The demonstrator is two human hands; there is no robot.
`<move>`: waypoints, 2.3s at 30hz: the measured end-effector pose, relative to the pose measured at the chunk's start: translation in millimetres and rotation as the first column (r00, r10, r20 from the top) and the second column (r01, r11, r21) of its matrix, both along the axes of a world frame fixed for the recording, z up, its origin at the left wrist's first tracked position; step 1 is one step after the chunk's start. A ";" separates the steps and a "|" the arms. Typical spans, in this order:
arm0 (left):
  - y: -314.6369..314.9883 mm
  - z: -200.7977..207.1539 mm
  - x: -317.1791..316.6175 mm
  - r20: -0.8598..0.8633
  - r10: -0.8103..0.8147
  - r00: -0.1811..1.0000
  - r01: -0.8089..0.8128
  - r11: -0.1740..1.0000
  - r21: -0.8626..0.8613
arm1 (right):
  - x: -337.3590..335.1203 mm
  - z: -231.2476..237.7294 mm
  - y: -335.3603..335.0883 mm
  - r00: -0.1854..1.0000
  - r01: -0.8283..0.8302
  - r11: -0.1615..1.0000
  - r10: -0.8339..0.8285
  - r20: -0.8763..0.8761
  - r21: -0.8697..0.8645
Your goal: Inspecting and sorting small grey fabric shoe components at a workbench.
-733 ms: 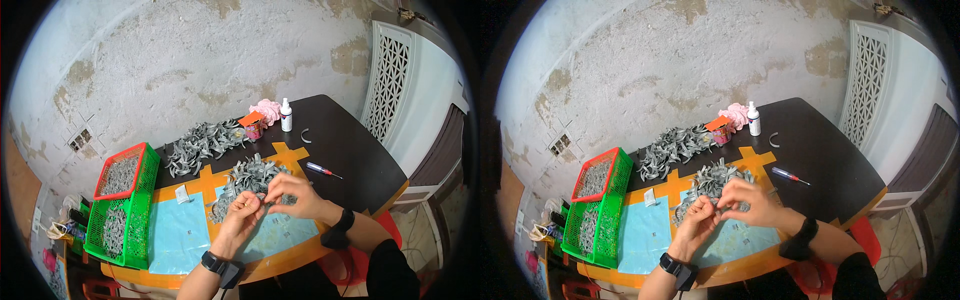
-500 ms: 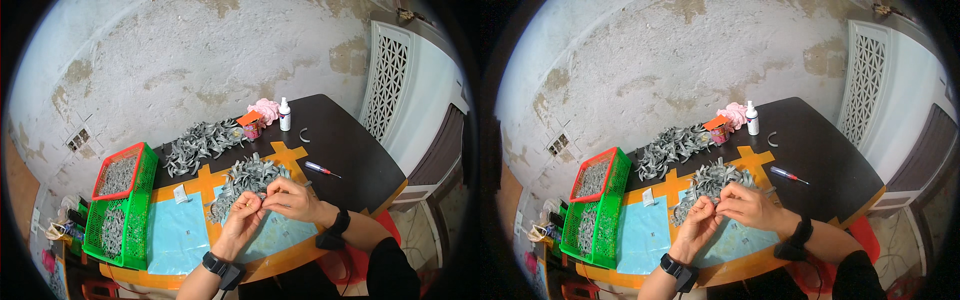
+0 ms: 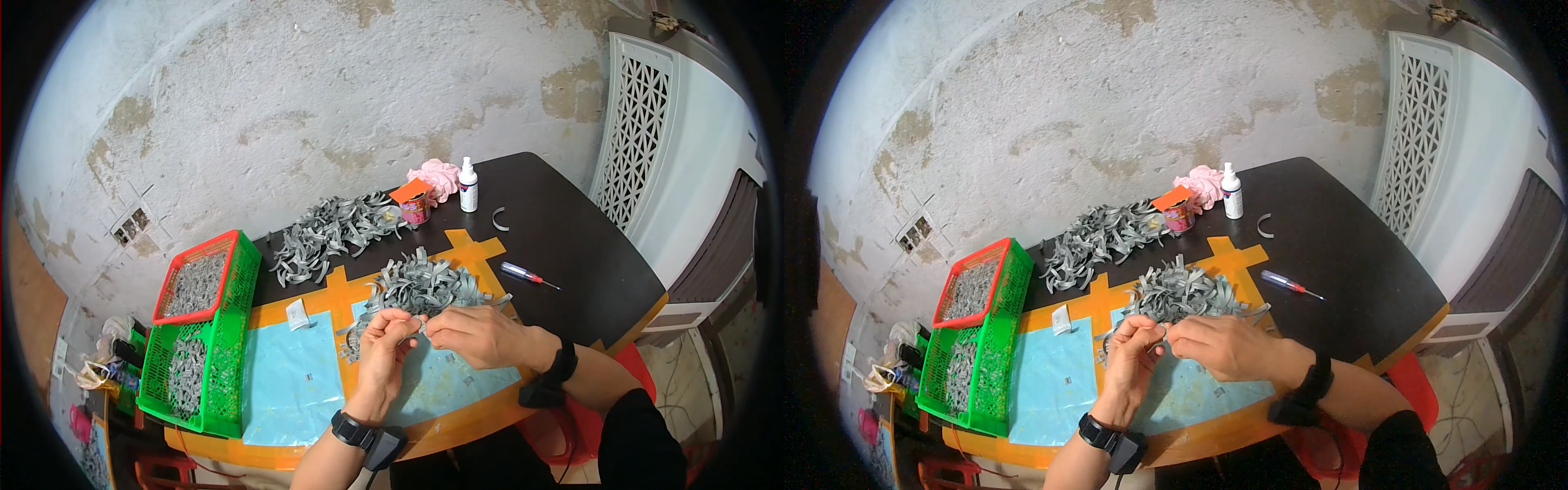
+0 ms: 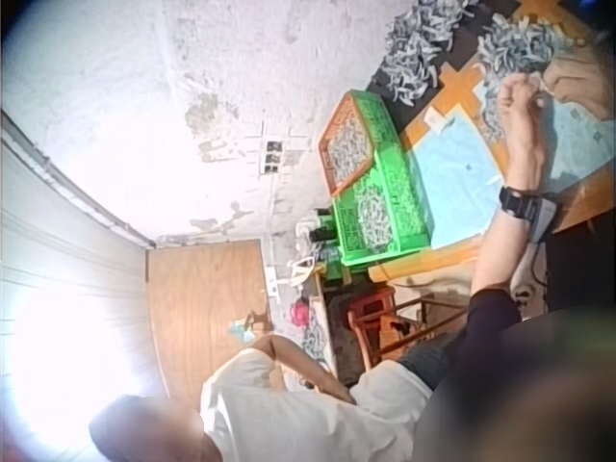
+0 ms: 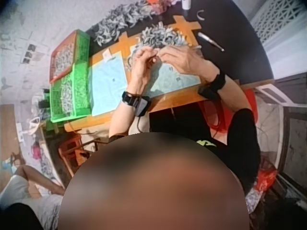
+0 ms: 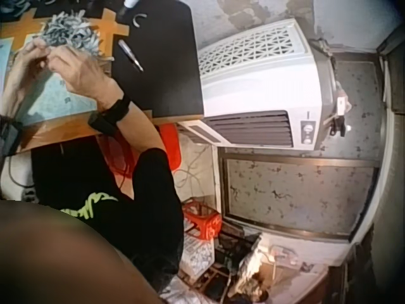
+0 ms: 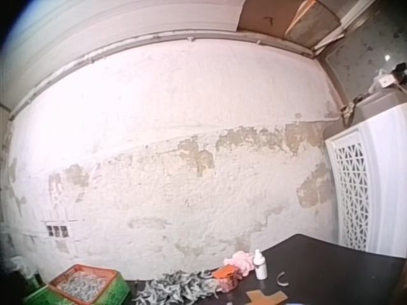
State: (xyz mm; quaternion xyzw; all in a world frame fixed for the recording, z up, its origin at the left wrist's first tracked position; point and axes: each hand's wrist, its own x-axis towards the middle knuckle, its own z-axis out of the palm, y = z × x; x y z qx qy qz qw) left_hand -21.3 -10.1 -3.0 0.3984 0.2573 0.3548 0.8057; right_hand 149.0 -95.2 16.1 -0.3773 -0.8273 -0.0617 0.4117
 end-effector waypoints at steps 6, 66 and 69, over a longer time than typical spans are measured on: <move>-1.9 7.3 -2.0 -0.033 -0.009 0.999 0.011 0.996 0.084 | 2.7 -3.7 0.4 0.988 0.024 0.999 -0.031 -0.151 -0.045; -5.5 -4.0 7.5 0.030 0.054 0.998 -0.062 0.869 0.491 | 6.2 -7.0 4.2 0.409 -0.587 0.673 -0.232 -0.883 -0.449; -7.9 -1.1 7.7 -0.017 0.073 0.997 -0.054 0.855 0.517 | 8.0 -8.5 4.0 0.403 -0.587 0.667 -0.250 -0.880 -0.458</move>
